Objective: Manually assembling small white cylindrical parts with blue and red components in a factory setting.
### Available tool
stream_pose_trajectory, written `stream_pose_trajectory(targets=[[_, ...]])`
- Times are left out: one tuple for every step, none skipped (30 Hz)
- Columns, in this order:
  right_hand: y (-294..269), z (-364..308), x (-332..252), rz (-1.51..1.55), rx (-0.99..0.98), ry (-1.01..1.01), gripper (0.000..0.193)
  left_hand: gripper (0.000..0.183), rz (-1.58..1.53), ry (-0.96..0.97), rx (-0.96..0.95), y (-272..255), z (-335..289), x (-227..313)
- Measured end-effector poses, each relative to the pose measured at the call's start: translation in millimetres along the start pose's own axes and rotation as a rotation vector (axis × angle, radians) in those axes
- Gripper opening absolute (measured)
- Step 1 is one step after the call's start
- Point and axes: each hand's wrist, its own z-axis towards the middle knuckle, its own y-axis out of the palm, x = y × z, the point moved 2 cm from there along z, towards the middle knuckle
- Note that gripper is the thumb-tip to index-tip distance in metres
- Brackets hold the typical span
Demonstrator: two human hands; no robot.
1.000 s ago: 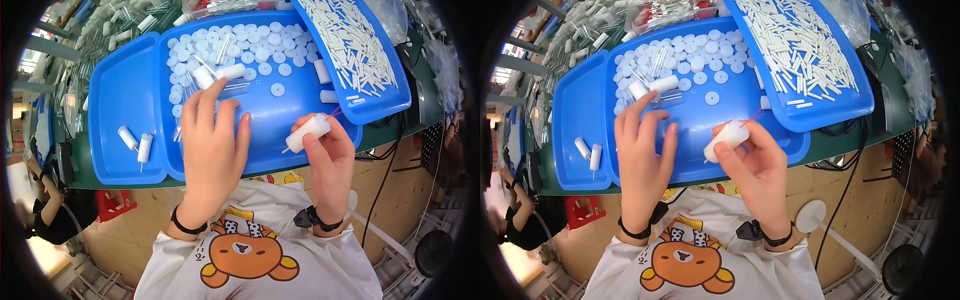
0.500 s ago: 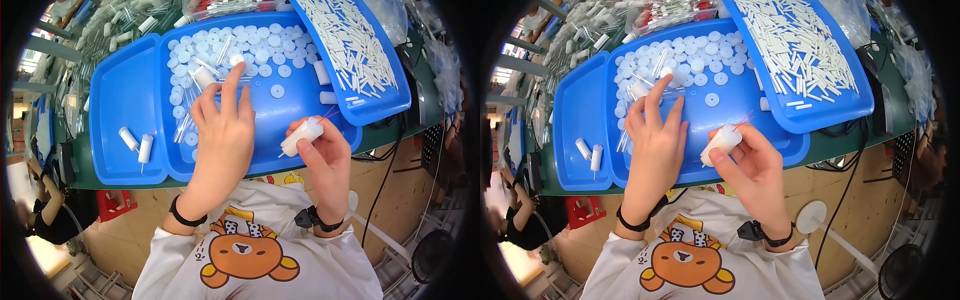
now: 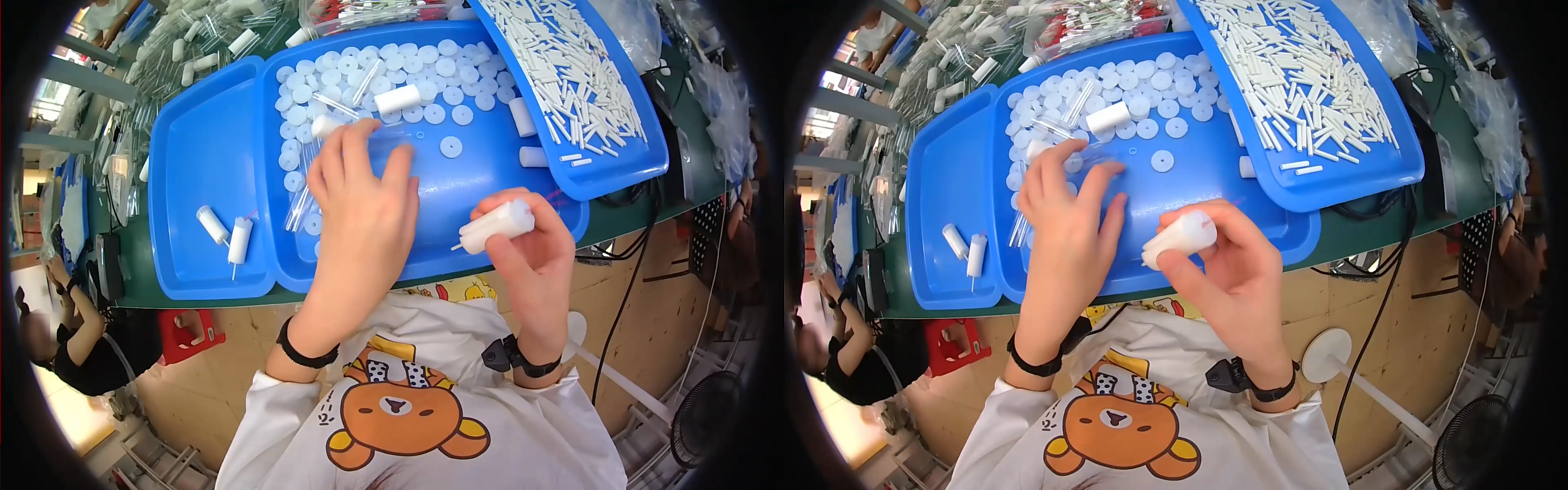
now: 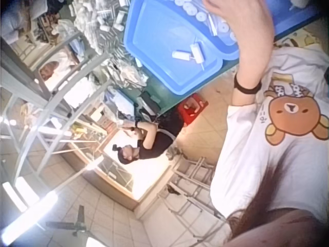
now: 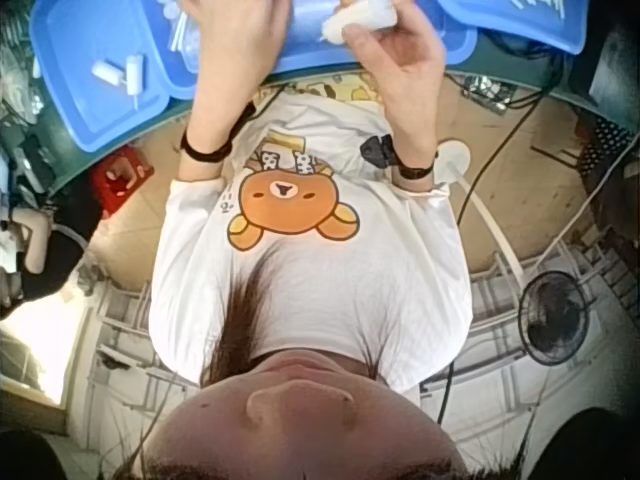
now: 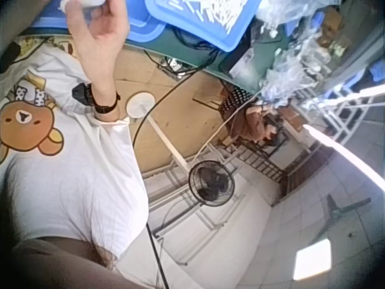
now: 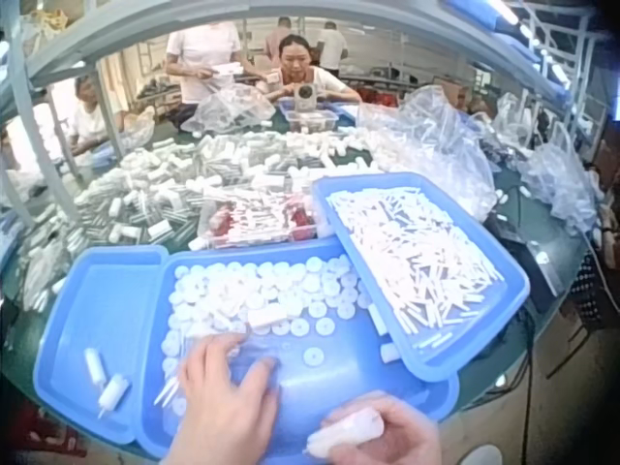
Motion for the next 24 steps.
stream_pose_trajectory(targets=[[-1.2,-1.6,0.6,0.002,-0.008,-0.012,0.034,0.030,0.004,-0.003,0.016,-2.4,-0.2,0.3],[-2.5,-3.2,0.9,0.006,-0.015,-0.024,0.036,0.029,0.009,-0.005,0.031,-4.4,-0.5,0.5],[-3.2,-4.8,0.3,-0.011,-0.036,-0.033,0.037,0.029,-0.047,-0.003,0.057,-7.1,-1.5,0.1],[-3.7,-6.5,-0.5,-0.029,-0.056,-0.042,0.038,0.029,-0.103,-0.002,0.082,-10.6,-3.0,-0.8],[-3.8,-7.7,-1.0,-0.045,-0.076,-0.050,0.039,0.029,-0.159,-0.001,0.106,-14.5,-5.2,-1.6],[-3.3,-7.6,-2.7,-0.086,-0.097,-0.097,0.039,0.030,-0.292,-0.014,0.092,-18.8,-6.8,-3.3],[-2.6,-7.0,-5.0,-0.128,-0.118,-0.145,0.040,0.031,-0.425,-0.028,0.078,-23.4,-8.5,-5.1],[-0.8,-6.9,-7.2,-0.167,-0.145,-0.190,0.040,0.032,-0.554,-0.046,0.066,-26.7,-11.9,-5.9],[1.0,-7.4,-9.7,-0.184,-0.148,-0.220,0.040,0.032,-0.695,-0.079,0.106,-25.7,-17.1,-6.0],[3.2,-8.2,-12.6,-0.201,-0.151,-0.251,0.041,0.033,-0.835,-0.112,0.148,-22.0,-23.8,-6.1],[4.6,-8.2,-15.0,-0.221,-0.151,-0.282,0.041,0.033,-0.915,-0.137,0.148,-22.1,-27.4,-4.8],[6.0,-7.7,-16.6,-0.245,-0.153,-0.321,0.041,0.033,-0.994,-0.163,0.151,-22.5,-31.2,-3.6],[7.3,-7.0,-17.8,-0.268,-0.157,-0.360,0.041,0.034,-1.008,-0.184,0.113,-28.5,-32.6,0.1],[8.0,-6.6,-18.9,-0.293,-0.156,-0.400,0.040,0.035,-0.964,-0.153,0.040,-33.8,-29.5,1.7],[8.1,-6.3,-19.7,-0.306,-0.163,-0.416,0.040,0.036,-0.920,-0.119,-0.032,-38.9,-26.5,3.7],[7.9,-6.1,-20.4,-0.319,-0.171,-0.431,0.040,0.037,-0.815,-0.038,-0.132,-45.4,-22.1,2.1],[8.7,-6.3,-21.6,-0.329,-0.184,-0.445,0.040,0.038,-0.704,0.038,-0.228,-49.0,-20.9,2.1],[9.7,-6.1,-21.9,-0.336,-0.192,-0.434,0.040,0.038,-0.691,0.078,-0.205,-46.8,-22.9,1.6],[11.0,-6.0,-21.8,-0.344,-0.198,-0.422,0.039,0.038,-0.712,0.083,-0.208,-47.7,-22.9,2.7],[12.7,-5.7,-21.8,-0.351,-0.208,-0.410,0.039,0.037,-0.733,0.086,-0.210,-49.6,-22.9,4.4],[14.1,-5.7,-20.6,-0.379,-0.219,-0.404,0.039,0.037,-0.753,0.089,-0.212,-51.0,-23.2,5.8],[15.2,-5.9,-18.5,-0.407,-0.230,-0.397,0.038,0.038,-0.724,0.099,-0.214,-50.4,-24.6,6.3],[15.9,-6.0,-16.8,-0.436,-0.239,-0.392,0.038,0.038,-0.695,0.111,-0.216,-48.2,-26.6,6.0],[16.4,-5.9,-16.9,-0.453,-0.238,-0.389,0.038,0.039,-0.666,0.123,-0.218,-47.0,-28.2,5.8]])
